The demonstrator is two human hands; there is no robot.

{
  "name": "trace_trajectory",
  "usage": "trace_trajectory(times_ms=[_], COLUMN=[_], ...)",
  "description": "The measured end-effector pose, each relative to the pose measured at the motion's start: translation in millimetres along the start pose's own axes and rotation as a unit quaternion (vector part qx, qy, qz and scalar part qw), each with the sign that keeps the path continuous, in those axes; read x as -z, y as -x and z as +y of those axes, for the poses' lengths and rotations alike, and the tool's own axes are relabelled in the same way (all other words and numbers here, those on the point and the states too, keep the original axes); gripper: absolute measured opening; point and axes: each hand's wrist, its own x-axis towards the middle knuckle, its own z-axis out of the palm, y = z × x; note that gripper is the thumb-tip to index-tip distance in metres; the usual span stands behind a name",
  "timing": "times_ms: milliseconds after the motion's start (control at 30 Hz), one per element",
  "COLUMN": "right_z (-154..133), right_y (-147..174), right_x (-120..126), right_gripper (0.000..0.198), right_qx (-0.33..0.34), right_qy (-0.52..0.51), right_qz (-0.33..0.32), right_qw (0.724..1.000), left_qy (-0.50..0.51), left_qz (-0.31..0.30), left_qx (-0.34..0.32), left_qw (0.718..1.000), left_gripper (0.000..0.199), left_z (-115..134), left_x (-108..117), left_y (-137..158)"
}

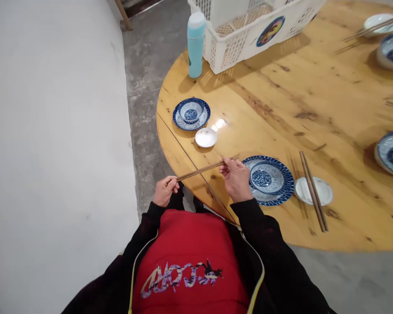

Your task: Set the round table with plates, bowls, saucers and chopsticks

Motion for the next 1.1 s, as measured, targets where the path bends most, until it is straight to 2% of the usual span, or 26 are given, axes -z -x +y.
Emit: trace_trajectory(times_ms=[167, 267, 333, 467, 600, 733, 833, 933, 1100], right_z=[-5, -8, -9, -11, -11, -11, -10, -8, -4], right_y=[-25, -38, -42, -35, -24, -16, -12, -9, -11], right_x=[-23, -33, -35, -32, -23, -16, -12, -10, -15], right_gripper=[0.022, 0.021, 0.020, 0.023, 0.027, 0.026, 0.024, 0.023, 0.021], right_qx=[0.019, 0.027, 0.036, 0.048, 0.048, 0.051, 0.053, 0.053, 0.049], right_qy=[0.009, 0.019, 0.024, 0.037, 0.040, 0.038, 0.026, 0.017, -0.001], right_qz=[0.062, 0.077, 0.081, 0.103, 0.140, 0.163, 0.177, 0.189, 0.194], right_qw=[0.998, 0.997, 0.996, 0.993, 0.988, 0.985, 0.982, 0.980, 0.980], left_qy=[-0.001, 0.000, 0.013, -0.005, -0.061, -0.102, -0.153, -0.187, -0.228], left_qz=[-0.105, -0.180, -0.204, -0.191, -0.213, -0.237, -0.233, -0.232, -0.229], left_qx=[0.019, 0.043, 0.069, 0.127, 0.134, 0.127, 0.117, 0.112, 0.106], left_qw=[0.994, 0.983, 0.976, 0.973, 0.966, 0.958, 0.953, 0.948, 0.940], left_gripper=[0.030, 0.037, 0.042, 0.039, 0.036, 0.039, 0.038, 0.035, 0.033], left_z=[12, 15, 15, 15, 17, 19, 21, 25, 28], left_x=[15, 23, 23, 5, -29, -58, -69, -71, -60], left_y=[-62, -95, -118, -164, -199, -216, -222, -224, -218])
